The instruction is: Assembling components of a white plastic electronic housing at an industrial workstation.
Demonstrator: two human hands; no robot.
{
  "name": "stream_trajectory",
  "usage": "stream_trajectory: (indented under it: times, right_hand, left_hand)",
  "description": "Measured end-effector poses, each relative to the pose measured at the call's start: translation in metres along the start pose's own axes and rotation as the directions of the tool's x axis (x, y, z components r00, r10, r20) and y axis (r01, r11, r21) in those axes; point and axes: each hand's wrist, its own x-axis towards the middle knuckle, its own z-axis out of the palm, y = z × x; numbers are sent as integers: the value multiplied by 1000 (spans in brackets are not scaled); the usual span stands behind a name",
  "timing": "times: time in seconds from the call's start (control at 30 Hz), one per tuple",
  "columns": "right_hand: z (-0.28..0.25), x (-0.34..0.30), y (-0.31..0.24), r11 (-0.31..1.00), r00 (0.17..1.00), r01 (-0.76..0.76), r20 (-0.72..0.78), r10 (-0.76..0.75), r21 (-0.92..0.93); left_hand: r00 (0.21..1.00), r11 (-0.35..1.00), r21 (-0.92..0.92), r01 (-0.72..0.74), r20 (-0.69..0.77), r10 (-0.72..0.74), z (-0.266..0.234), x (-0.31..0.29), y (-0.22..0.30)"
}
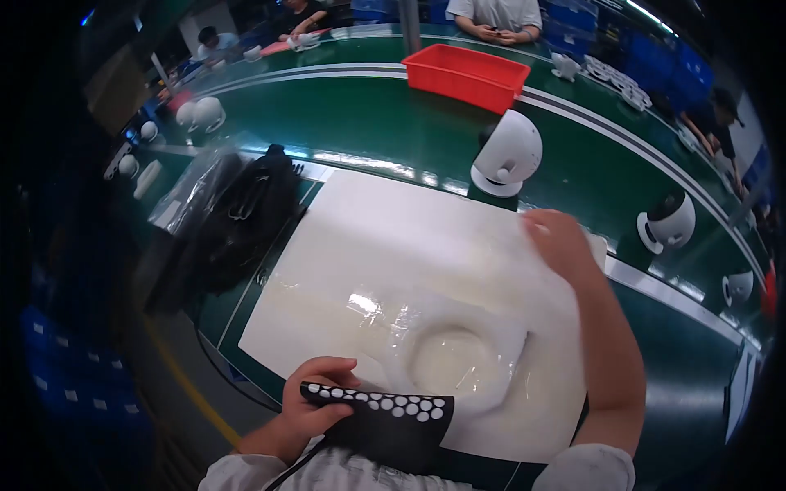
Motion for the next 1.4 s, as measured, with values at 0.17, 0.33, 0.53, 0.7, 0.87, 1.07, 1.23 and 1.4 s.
stream_trajectory:
  times: [0.17, 0.33, 0.53, 0.7, 0.87, 1.07, 1.23, 1.4]
  right_hand:
    - [55, 45, -26, 933, 984, -146, -149, 101, -329]
    - [56, 47, 0, 947, 940, -174, -332, 78, -271]
    - [3, 10, -6, 991, 745, -20, -663, -74, -133]
    - [-61, -55, -91, 713, 824, 82, -449, 344, 696]
    - [-64, -108, -128, 669, 969, -76, -105, 225, 739]
    - [-57, -140, -136, 860, 974, -98, -130, 187, 501]
    - [-72, -175, -157, 875, 969, 220, -200, -146, 431]
    - [-48, -168, -184, 784, 906, 398, -71, -416, 476]
  left_hand:
    - [1000, 999, -42, -7, 21, 8, 2, 5, -1]
    - [991, 991, -12, 132, -26, -132, 6, 0, 15]
    - [998, 998, 20, 58, 12, -58, 4, -1, 13]
    - [995, 997, 32, -76, 59, 74, 1, -5, 11]
    - [971, 972, 75, -224, 107, 216, 11, -11, 22]
    - [934, 944, 64, -324, 183, 308, 26, -15, 48]
    - [933, 933, 40, -358, 65, 355, 18, -18, 52]
    - [992, 939, -331, -89, -113, 54, 23, -23, 57]
